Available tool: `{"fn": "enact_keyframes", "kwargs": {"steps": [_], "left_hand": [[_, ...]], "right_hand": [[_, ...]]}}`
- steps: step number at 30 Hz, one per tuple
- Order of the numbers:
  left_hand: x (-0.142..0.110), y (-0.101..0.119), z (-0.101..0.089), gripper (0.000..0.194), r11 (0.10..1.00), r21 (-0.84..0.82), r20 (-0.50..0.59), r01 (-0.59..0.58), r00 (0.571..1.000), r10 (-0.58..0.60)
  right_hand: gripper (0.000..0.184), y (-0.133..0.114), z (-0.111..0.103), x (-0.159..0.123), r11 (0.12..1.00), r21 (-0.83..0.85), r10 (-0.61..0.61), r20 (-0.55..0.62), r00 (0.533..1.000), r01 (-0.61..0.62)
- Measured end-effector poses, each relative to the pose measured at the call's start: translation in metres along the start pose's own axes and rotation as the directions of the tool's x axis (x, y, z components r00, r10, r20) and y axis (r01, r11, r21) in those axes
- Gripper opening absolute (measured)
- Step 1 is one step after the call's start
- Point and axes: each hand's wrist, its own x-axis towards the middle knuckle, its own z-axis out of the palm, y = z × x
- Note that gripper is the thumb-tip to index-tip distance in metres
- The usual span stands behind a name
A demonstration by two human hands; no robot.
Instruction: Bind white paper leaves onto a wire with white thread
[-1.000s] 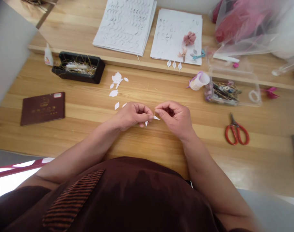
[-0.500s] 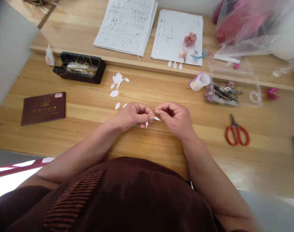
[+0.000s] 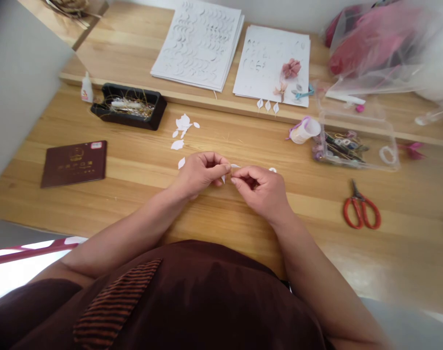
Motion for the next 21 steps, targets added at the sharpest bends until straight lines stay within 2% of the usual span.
{"fn": "enact_keyframes", "kwargs": {"steps": [4,6,11,15,21], "left_hand": [[-0.0009,0.001,-0.0018,0.01,0.99,0.142,0.011,-0.022,1.0,0.021],[-0.0017,0.0015,-0.0028,0.011,0.979,0.202,0.032,-0.014,0.999,0.008],[-0.0034,0.0012,-0.003,0.007,0.97,0.244,0.101,-0.003,0.995,-0.022],[-0.0032,-0.0008,-0.0018,0.006,0.98,0.196,0.118,0.017,0.992,-0.04],[-0.0005,-0.0035,-0.0027,0.006,0.992,0.117,0.142,0.051,0.987,-0.068]], "right_hand": [[0.008,-0.0054,-0.0038,0.0014,0.974,-0.156,-0.172,-0.047,0.984,0.163],[0.011,-0.0082,-0.0066,0.0031,0.961,-0.193,-0.213,-0.054,0.976,0.199],[0.008,-0.0077,-0.0085,0.0038,0.978,-0.159,-0.146,-0.066,0.987,0.134],[0.005,-0.0019,-0.0047,0.0017,0.995,-0.071,-0.073,-0.063,0.995,0.068],[0.006,-0.0002,-0.0027,0.0022,0.997,-0.05,-0.055,-0.074,0.996,0.052]]}}
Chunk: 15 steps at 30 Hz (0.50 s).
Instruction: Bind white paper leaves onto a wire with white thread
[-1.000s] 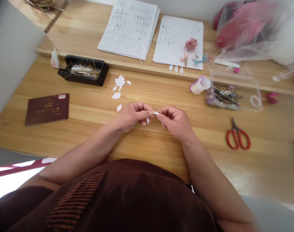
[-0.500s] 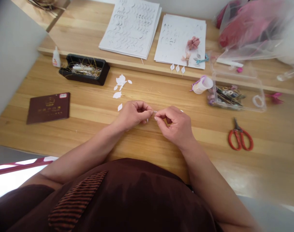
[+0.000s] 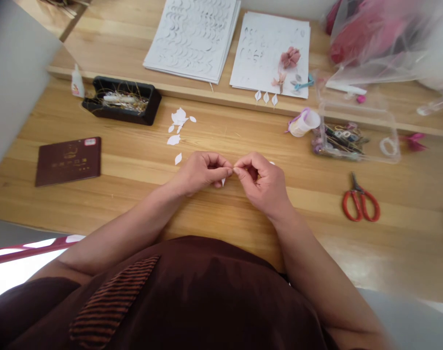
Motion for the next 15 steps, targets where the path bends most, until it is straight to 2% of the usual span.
{"fn": "enact_keyframes", "kwargs": {"steps": [4,11,15], "left_hand": [[-0.0007,0.0013,-0.0007,0.011,0.998,-0.067,0.051,-0.007,0.999,0.01],[-0.0029,0.0066,0.0005,0.021,0.994,-0.1,0.056,0.036,0.998,-0.03],[-0.0034,0.0087,0.001,0.013,0.991,-0.111,0.055,0.069,0.996,-0.063]], "right_hand": [[0.006,-0.0009,-0.0017,0.0008,1.0,-0.005,-0.005,-0.013,1.0,0.005],[0.008,-0.0006,-0.0028,0.0007,1.0,0.007,0.01,-0.025,1.0,-0.009],[0.008,-0.0001,-0.0026,0.0011,1.0,-0.002,0.013,-0.031,0.999,-0.014]]}}
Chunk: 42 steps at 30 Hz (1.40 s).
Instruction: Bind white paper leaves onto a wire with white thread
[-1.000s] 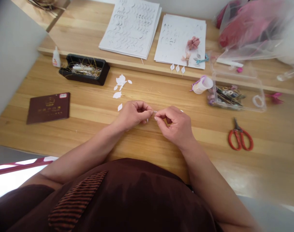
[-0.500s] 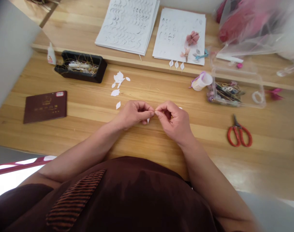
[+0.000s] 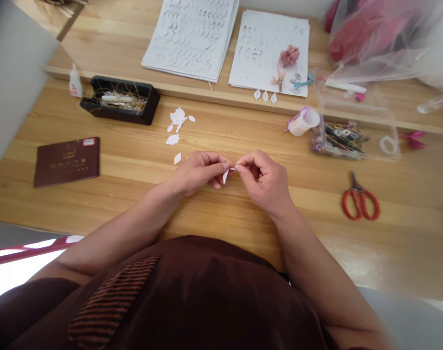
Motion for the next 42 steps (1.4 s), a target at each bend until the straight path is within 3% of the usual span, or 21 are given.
{"fn": "enact_keyframes", "kwargs": {"steps": [4,12,22,29,42], "left_hand": [[0.0,0.0002,0.0003,0.008,1.0,-0.014,0.004,0.008,1.0,-0.008],[0.0022,0.0002,0.0018,0.028,0.996,-0.076,-0.021,0.047,0.999,-0.048],[0.0013,0.0002,0.0018,0.02,0.996,-0.069,-0.015,0.051,0.999,-0.052],[0.0018,-0.0007,0.0022,0.034,0.997,-0.059,-0.01,0.053,0.999,-0.053],[0.0004,-0.001,0.002,0.024,1.0,0.017,-0.007,0.006,1.0,-0.005]], "right_hand": [[0.008,-0.0011,0.0002,0.0007,1.0,-0.005,0.016,-0.006,1.0,-0.016],[0.009,-0.0026,-0.0005,0.0002,1.0,0.013,0.002,0.008,1.0,-0.002],[0.009,0.0008,0.0,-0.0011,1.0,0.01,0.003,0.001,1.0,-0.003],[0.009,-0.0002,-0.0001,-0.0003,1.0,0.028,-0.001,0.0,1.0,0.001],[0.008,0.0016,0.001,-0.0004,1.0,0.013,-0.007,-0.018,1.0,0.007]]}}
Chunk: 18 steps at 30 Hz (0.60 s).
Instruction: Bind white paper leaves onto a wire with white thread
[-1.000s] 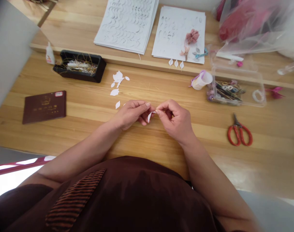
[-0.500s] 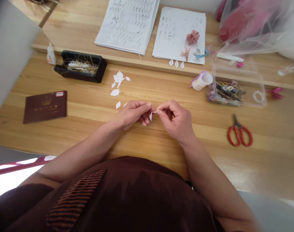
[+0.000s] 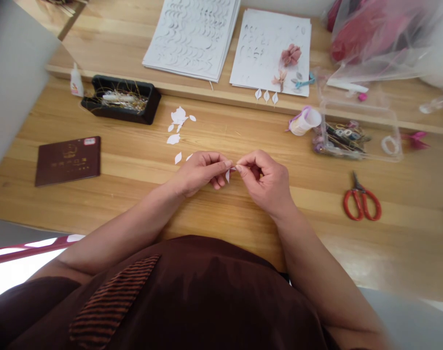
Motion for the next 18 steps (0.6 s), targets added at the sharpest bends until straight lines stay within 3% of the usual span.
{"fn": "enact_keyframes", "kwargs": {"steps": [18], "left_hand": [[0.003,-0.01,0.0,0.009,0.994,0.057,-0.038,-0.094,0.995,0.096]], "right_hand": [[0.007,0.001,0.002,0.001,0.999,0.043,0.013,0.006,1.0,-0.013]]}}
